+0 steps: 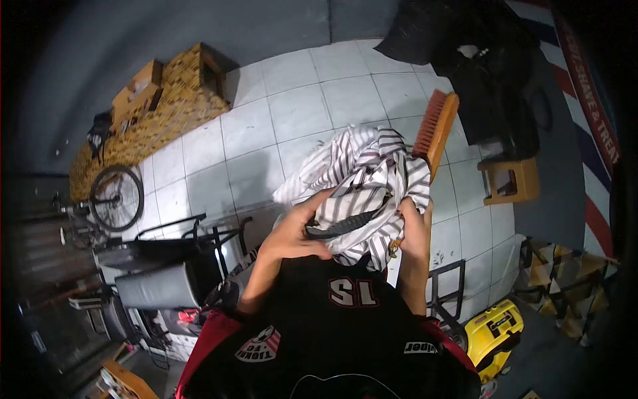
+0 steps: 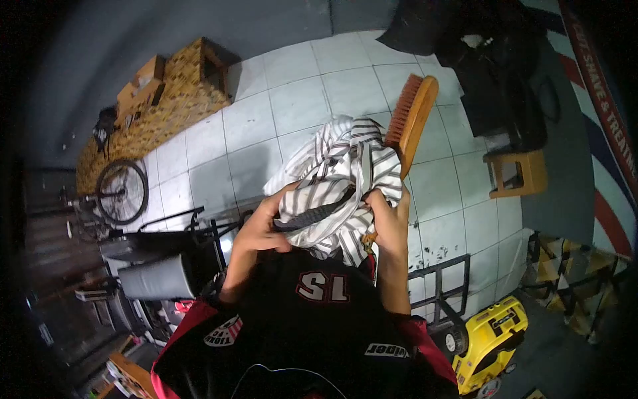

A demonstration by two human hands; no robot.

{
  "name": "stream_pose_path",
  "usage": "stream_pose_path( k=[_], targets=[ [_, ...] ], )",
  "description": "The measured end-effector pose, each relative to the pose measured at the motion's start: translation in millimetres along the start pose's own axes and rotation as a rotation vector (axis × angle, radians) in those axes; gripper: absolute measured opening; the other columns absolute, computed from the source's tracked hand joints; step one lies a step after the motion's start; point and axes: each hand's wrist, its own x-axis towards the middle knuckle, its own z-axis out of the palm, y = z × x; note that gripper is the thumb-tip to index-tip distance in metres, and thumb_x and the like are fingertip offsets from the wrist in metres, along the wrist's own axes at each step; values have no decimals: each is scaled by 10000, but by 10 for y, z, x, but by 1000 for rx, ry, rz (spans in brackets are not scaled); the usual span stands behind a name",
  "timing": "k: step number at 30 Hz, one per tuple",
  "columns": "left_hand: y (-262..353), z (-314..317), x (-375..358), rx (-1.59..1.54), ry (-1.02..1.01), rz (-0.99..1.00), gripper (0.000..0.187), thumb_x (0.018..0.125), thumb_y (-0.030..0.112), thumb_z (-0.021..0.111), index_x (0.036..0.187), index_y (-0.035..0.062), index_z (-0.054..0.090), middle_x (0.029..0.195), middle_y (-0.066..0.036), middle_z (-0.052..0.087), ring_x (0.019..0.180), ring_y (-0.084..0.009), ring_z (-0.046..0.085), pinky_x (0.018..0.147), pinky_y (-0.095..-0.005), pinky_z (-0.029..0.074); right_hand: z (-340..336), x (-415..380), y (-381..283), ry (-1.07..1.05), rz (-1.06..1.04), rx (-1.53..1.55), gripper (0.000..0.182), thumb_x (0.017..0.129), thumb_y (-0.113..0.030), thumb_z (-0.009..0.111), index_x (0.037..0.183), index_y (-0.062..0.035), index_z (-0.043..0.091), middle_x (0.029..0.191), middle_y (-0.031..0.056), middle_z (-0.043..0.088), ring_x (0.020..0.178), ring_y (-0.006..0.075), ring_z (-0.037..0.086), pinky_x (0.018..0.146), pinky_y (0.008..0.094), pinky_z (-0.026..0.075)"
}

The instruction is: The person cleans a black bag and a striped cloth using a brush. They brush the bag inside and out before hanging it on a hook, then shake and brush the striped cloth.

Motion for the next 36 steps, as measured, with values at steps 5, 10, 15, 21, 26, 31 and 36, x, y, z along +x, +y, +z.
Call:
stream_pose_path(
  k=[5,10,15,21,26,31,36],
  targets=[
    [-205,61,589,156,311,-296,219,823,89,628,1004,-27,583,786,-31,622,710,-78,494,659,-222,422,-103,586,25,-76,-75,-8,216,752,-74,616,941,17,564,804,30,585,717,99,534,665,236,436],
    [-346,-233,1277,-54,359,-224,150,878,28,529,1003,-42,573,810,12,590,738,-42,477,661,-190,401,-22,1167,-63,-93,55,-21,258,778,-84,618,1009,23,575,846,38,616,763,98,565,721,233,456],
    [-411,-534,2104,-205,340,-171,151,867,29,541,988,-60,557,800,8,573,717,-48,463,636,-191,390,107,1789,-229,-79,98,-91,275,808,-103,615,1047,26,570,902,56,620,796,111,573,728,244,465],
    [-537,-929,3141,-194,180,-85,141,854,34,559,965,-52,554,765,-5,561,686,-53,451,599,-201,382,119,2518,-624,-36,-61,-210,338,893,-271,554,1048,28,567,883,30,604,775,89,539,701,227,440],
    [-558,-965,3905,-182,29,-130,117,846,29,562,937,-43,562,716,-17,555,644,-57,455,562,-214,381,-20,2745,-908,366,21,-343,377,928,-298,488,1072,44,557,832,4,578,753,94,507,723,242,405],
    [-532,-680,4607,57,-257,-86,170,804,27,577,947,-63,557,671,-118,551,591,-87,485,526,-253,403,-66,2945,-1425,433,-284,-287,344,872,-187,562,1129,43,553,1097,133,592,1030,208,538,918,349,380],
    [-699,47,5154,198,-319,78,297,738,-14,567,1033,-46,546,757,-208,561,606,-282,565,561,-322,443,-428,3525,-1723,78,-338,-310,341,737,-102,715,1040,14,609,919,85,635,834,134,572,737,264,454]
  ],
)
